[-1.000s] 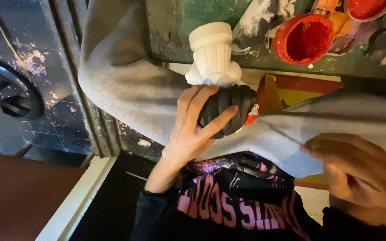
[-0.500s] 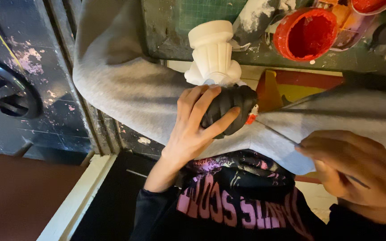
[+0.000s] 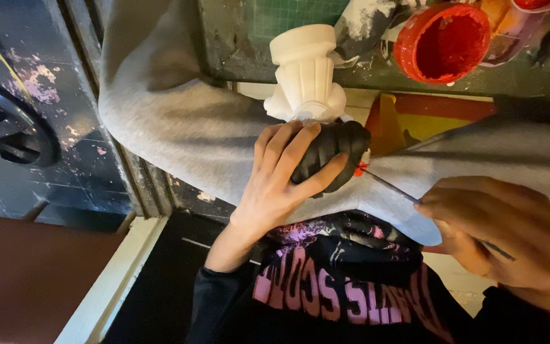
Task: The person sits on the floor holding a black sculpted figurine on their lap and paints its white sculpted details red using a small brush, dipping into a red paint cup on the table. They rotate the figurine to reach different sides and continue painting the red areas throughout.
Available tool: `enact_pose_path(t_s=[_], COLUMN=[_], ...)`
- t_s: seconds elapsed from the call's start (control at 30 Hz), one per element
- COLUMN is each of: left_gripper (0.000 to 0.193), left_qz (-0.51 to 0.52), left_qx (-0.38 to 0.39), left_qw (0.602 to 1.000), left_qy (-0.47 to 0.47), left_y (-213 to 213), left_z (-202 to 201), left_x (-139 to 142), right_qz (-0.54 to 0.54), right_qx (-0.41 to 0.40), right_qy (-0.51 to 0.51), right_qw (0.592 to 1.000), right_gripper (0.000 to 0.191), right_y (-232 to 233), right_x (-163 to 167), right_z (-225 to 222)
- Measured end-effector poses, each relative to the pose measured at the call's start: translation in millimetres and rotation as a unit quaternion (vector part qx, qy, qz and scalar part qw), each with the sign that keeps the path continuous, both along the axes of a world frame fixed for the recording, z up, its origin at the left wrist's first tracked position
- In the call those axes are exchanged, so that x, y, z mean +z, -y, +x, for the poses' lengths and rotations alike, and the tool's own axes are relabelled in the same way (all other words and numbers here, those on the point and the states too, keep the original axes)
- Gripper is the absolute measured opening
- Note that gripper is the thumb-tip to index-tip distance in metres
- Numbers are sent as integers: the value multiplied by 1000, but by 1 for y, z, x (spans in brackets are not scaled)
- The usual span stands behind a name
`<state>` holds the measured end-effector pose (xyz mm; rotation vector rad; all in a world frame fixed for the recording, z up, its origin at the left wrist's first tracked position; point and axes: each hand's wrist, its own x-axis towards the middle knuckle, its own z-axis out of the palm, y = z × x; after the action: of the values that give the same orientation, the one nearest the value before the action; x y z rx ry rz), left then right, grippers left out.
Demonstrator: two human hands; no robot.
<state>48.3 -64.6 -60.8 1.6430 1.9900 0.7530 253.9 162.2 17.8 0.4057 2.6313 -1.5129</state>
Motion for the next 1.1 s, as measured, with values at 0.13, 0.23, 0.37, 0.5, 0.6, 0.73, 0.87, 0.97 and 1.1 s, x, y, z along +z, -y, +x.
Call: enact_pose_path(t_s=[0.13,0.23,0.37,0.5,0.6,0.73,0.87,0.97,1.1], left_gripper=[50,51,49,50,50,48,47,47,47], left_qz=[0,-4,10,1,-5,1,-7,-2,-2], left_qx=[4,1,9,0,-1,6,1,2,3], left_qw=[1000,1000,1000,1000,1000,1000,1000,1000,1000], left_qy=[-3,2,8,10,6,11,4,3,4], left_y=[0,0,0,1,2,3,4,4,5], left_z=[0,-1,0,-2,-1,1,1,2,2], left_x=[1,1,0,-1,-1,-2,-2,-3,-3], right_qz=[6,-6,8,-23,-20,-29,-93,-90,-98], right_qx=[-1,0,-84,-71,-88,-114,-165,-142,-150], right_qy=[-22,-19,32,-11,15,44,37,40,139], right_qw=[1000,1000,996,997,996,992,981,985,974], right_gripper=[22,20,16,15,11,8,11,11,17], right_y=[-4,-3,2,-1,-5,-6,-8,-13,-16], right_x=[-1,0,5,0,-12,-20,-31,-37,-38], right_z=[-3,-6,-10,-13,-10,5,16,20,20])
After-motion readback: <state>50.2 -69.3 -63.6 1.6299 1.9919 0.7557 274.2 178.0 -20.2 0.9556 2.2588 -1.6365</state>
